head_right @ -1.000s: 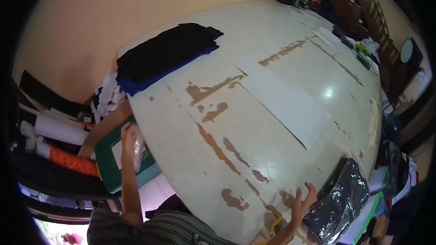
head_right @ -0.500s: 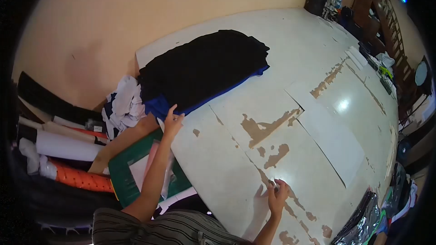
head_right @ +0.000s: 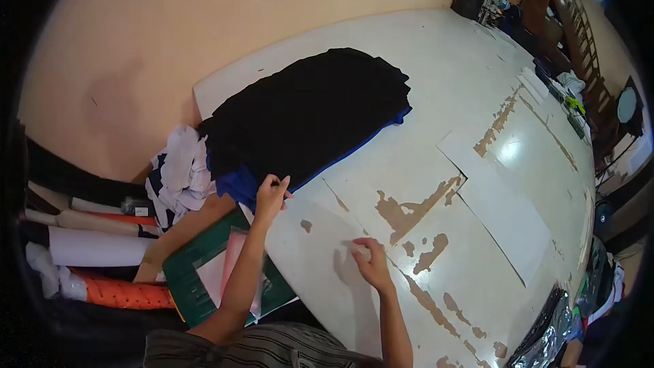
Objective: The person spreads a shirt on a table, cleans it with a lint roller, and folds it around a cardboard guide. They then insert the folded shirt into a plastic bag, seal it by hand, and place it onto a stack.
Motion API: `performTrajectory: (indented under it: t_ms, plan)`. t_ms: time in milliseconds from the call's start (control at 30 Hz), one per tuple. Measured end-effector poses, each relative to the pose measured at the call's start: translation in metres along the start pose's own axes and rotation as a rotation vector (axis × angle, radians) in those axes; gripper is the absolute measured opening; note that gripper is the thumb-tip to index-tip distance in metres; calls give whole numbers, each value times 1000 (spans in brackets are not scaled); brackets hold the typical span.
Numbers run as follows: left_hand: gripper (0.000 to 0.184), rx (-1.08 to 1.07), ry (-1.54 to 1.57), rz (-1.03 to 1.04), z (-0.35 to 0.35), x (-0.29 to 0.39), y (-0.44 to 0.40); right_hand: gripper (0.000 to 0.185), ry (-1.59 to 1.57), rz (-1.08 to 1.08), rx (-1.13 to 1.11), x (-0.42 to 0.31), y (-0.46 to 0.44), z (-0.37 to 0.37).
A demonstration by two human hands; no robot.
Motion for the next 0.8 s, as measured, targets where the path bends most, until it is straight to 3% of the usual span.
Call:
performTrajectory:
  t_ms: [133,167,300,433,500,533,633,733,767,800]
  plan:
    - [27,43,99,114,0,12,4,29,-305,52,-305,-40,-80,58]
    - [25,37,143,58,-2,12,4,33,-382,33,-374,-49,-102,75]
    - [25,71,206,232,-14,9,6,44,-994,419,-505,-86,-169,112]
    - [22,50,226,330,-41,34,18,41,-1171,504,-277,-75,-217,107]
    - [7,71,310,291,-64,43,27,44,-1355,462,-148,-67,-235,88]
    - [11,98,357,223,-82,44,33,31,-1475,424,-54,-57,-246,79]
    - [21,21,493,371,-134,68,60,23,-1508,516,93,0,-267,54]
    - [32,432,869,492,-195,58,91,21,-1502,556,121,16,-263,36]
    - [36,652,262,705,-231,36,92,23,-1417,509,100,13,-259,32]
    - [36,373,504,747,-229,48,96,26,-1334,466,82,13,-254,29]
Point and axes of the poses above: each hand's wrist, its own y-axis away from the middle knuckle, its own z-axis out of the palm, x = y × z, the point moved 3 cm from there along -y, towards the middle knuckle, and after that the axes turned 1 degree about y, right-handed, at the moved point
